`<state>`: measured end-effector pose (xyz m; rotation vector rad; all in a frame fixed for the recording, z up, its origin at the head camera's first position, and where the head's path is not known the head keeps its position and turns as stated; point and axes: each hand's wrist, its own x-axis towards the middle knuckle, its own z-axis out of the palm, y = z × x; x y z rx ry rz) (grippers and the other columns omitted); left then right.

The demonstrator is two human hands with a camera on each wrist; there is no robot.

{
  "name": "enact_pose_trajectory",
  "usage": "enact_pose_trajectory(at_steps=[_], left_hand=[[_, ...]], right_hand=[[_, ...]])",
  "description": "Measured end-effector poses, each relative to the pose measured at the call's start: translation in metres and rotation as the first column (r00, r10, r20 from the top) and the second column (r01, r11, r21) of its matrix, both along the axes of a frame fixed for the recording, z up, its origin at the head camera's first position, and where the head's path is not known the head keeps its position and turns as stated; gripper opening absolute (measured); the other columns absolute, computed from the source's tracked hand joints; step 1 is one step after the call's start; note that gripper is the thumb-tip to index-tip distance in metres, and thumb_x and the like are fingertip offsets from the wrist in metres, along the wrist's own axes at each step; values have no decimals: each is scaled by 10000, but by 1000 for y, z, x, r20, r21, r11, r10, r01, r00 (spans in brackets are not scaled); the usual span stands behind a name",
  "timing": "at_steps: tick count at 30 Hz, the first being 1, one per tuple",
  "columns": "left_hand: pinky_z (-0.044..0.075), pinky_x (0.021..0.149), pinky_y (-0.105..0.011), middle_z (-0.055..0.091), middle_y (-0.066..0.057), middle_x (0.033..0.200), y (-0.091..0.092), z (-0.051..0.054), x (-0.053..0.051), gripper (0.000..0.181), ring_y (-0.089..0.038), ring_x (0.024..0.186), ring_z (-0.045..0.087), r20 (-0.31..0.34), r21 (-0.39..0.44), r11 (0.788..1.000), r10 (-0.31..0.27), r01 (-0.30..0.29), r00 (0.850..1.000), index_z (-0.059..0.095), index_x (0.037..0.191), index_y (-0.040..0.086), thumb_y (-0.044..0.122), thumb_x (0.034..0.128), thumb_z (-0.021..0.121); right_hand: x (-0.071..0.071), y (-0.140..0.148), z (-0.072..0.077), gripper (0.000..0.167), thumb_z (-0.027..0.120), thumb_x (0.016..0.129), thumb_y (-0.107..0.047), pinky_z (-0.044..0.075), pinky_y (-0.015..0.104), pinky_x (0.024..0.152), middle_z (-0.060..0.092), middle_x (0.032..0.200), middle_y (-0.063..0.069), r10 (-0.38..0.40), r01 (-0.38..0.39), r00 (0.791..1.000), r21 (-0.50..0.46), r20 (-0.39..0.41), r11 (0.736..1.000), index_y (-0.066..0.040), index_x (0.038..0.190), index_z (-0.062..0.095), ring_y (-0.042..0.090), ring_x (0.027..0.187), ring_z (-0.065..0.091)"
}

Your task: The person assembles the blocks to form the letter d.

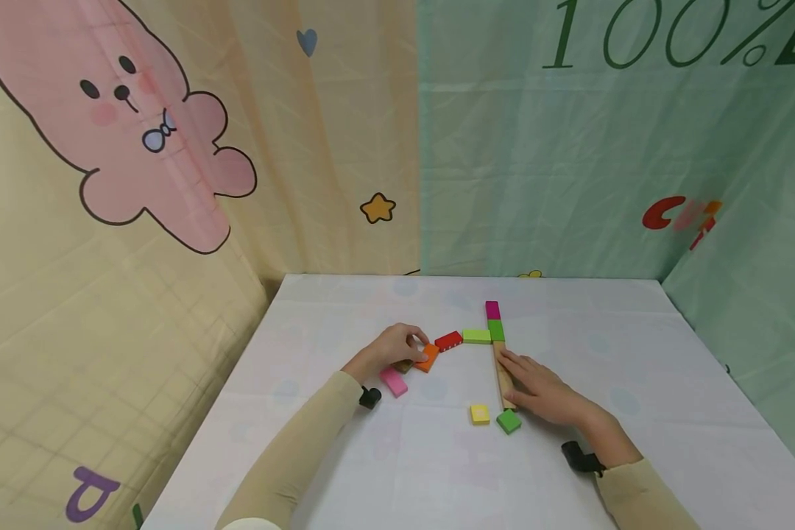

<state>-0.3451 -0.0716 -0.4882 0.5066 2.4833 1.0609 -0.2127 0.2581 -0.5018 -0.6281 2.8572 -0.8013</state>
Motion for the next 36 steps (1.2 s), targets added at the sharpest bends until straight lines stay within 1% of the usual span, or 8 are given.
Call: enact_pose_trajectory(at_steps=[2,6,12,16,20,23,28,36], left_hand=[[454,579,-272,615,-55,829,1,0,1,266,-196,670,571,6,-2,1000,8,-8,1000,723,1104,222,274,863,821],[443,593,-278,618,-53,834,1,-1,0,262,-202,706,568,-7,-11,1000,6,-6,1000,729,1102,230,291,863,819],[447,597,-278,622,-58,847,1,-1,0,269,-207,719,571,-3,-11,1000,11,-11,1000,727,1105,233,290,860,822],[462,609,-282,621,-65,878,0,2,1,324,-216,743,578,10,0,1000,11,-11,1000,710,1168,220,288,869,814],[491,641,-296,628,-79,920,-3,6,3,397,-236,781,594,20,49,999,5,-6,1000,677,1254,178,267,886,798],[513,678,-305,639,-69,945,-6,8,3,423,-232,812,610,5,64,998,-7,7,1000,657,1290,159,262,900,784],[530,726,-316,652,-41,964,-12,12,2,415,-220,851,624,-51,48,998,-34,36,998,643,1317,146,248,928,750],[521,797,-356,655,-26,997,-23,18,2,392,-232,924,608,-81,60,998,-14,19,997,659,1302,137,234,932,743]], right_hand=[[0,0,0,751,600,1004,-397,193,720,1095,225,1647,135,1,-1,1000,-4,-6,1000,-104,1603,256,469,1466,203],[0,0,0,744,607,1002,-378,196,733,1083,235,1640,153,8,-8,1000,-12,-18,1000,-92,1598,267,487,1457,209],[0,1,0,749,604,1006,-388,192,708,1106,217,1651,124,6,-6,1000,-4,3,1000,-105,1604,255,460,1472,201],[-1,1,-2,749,594,1008,-405,196,701,1109,215,1651,124,5,-5,1000,8,2,1000,-103,1604,257,456,1473,200],[-1,1,-2,745,596,1009,-399,199,701,1108,215,1651,123,5,-5,1000,8,2,1000,-107,1604,257,452,1473,202],[0,1,-1,748,596,1010,-396,204,704,1104,216,1650,131,11,-11,1000,11,-2,1000,-102,1605,251,457,1470,206],[1,1,0,746,597,1012,-385,201,704,1106,212,1651,134,11,-11,1000,7,4,1000,-99,1605,246,460,1472,198],[-1,2,0,751,589,1009,-414,203,702,1106,208,1654,123,2,-2,1000,10,12,1000,-111,1607,249,457,1473,197]])
